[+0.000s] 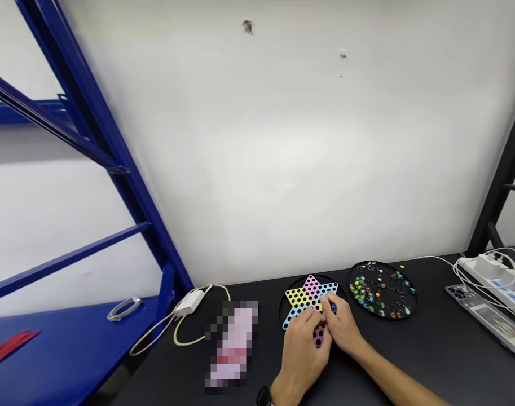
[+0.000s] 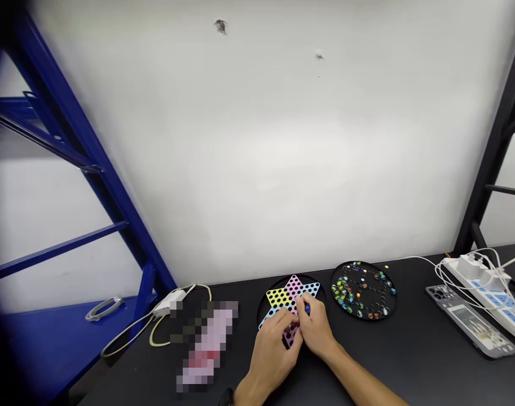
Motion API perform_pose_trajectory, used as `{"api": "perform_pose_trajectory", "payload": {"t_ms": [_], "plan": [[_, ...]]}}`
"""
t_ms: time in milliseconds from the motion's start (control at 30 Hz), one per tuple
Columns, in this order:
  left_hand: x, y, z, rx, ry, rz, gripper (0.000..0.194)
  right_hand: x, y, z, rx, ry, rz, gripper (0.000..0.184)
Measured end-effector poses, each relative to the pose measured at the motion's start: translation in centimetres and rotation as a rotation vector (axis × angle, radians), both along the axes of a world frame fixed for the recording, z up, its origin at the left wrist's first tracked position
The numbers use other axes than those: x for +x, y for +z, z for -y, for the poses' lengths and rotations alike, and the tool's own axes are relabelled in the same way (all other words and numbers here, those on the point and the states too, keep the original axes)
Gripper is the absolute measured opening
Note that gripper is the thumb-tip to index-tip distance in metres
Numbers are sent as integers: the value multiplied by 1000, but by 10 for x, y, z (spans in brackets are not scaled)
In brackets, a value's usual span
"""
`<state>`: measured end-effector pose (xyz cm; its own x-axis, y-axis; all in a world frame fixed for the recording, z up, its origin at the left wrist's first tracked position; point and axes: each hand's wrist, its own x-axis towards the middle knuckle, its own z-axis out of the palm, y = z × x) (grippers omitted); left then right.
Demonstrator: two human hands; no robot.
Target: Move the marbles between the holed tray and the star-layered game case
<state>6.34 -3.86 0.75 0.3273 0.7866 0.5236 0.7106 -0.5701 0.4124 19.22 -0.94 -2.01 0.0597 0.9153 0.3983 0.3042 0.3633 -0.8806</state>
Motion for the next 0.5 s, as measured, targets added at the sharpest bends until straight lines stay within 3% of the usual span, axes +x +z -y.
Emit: {"api": "perform_pose_trajectory", "payload": {"t_ms": [167,300,500], "plan": [[-2,1,0,35,-1,10,17,11,-9,2,89,8,351,34],[-5,4,-1,34,-13,26,23,15,-15,5,180,33,696,19],[-7,5,0,13,-23,15,28,12,-11,12,145,38,832,8]]}}
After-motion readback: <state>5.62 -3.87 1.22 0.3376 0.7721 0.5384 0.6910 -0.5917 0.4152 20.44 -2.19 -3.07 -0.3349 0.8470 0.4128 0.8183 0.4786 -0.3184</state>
